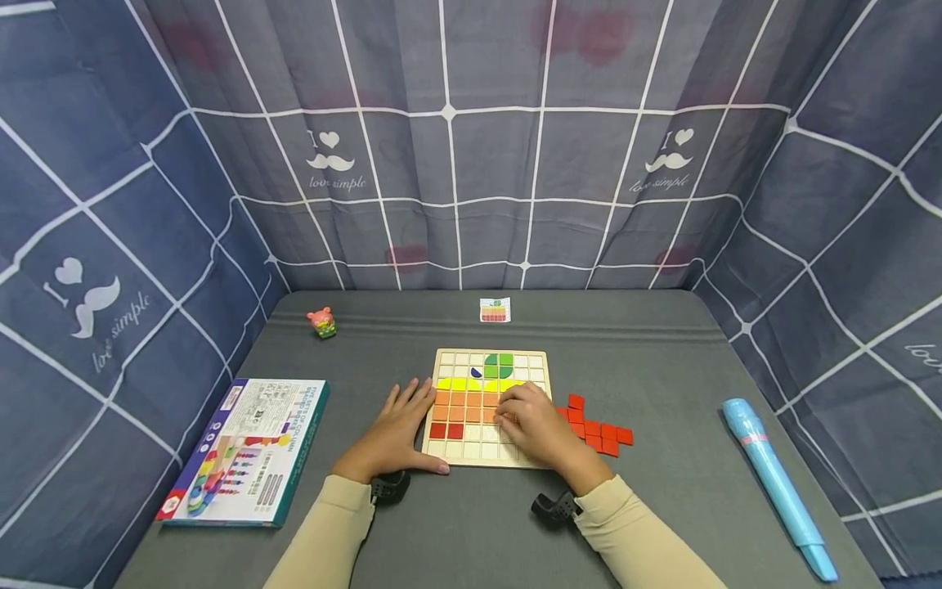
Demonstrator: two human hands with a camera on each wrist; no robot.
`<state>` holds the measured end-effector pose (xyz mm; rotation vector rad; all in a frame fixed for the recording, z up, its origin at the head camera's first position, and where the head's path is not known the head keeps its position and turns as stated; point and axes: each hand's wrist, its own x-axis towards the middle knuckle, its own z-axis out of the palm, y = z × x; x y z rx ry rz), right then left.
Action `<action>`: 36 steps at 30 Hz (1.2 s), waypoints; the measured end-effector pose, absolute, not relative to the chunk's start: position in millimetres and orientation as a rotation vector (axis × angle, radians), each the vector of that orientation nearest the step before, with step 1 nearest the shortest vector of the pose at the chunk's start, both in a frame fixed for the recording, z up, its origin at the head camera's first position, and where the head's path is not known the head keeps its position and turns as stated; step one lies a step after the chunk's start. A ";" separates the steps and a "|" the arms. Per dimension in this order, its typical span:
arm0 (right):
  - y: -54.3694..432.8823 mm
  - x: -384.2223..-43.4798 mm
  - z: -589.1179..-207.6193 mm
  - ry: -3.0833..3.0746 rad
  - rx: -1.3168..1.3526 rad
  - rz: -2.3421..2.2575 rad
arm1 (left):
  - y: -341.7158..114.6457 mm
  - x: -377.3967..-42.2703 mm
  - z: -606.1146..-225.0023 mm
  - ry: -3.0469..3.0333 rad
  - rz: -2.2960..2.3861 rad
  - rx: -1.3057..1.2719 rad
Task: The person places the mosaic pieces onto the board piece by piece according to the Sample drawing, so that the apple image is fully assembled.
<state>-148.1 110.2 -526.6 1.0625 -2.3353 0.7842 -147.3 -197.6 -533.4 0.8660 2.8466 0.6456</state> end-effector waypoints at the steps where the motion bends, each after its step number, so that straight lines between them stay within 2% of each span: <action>1: 119.6 -150.6 -526.7 -2.339 1.023 0.776 | -197.6 -147.4 -533.2 2.847 0.648 0.868; 8: 184.9 -156.7 -527.3 -2.486 0.746 0.753 | -197.9 -146.8 -531.5 2.838 0.658 0.877; 14: 217.5 -154.1 -529.9 -2.610 0.592 0.830 | -198.1 -146.8 -531.8 2.840 0.648 0.869; 36: 221.7 -153.0 -534.0 -2.637 0.473 0.738 | -197.6 -146.1 -532.8 2.827 0.677 0.861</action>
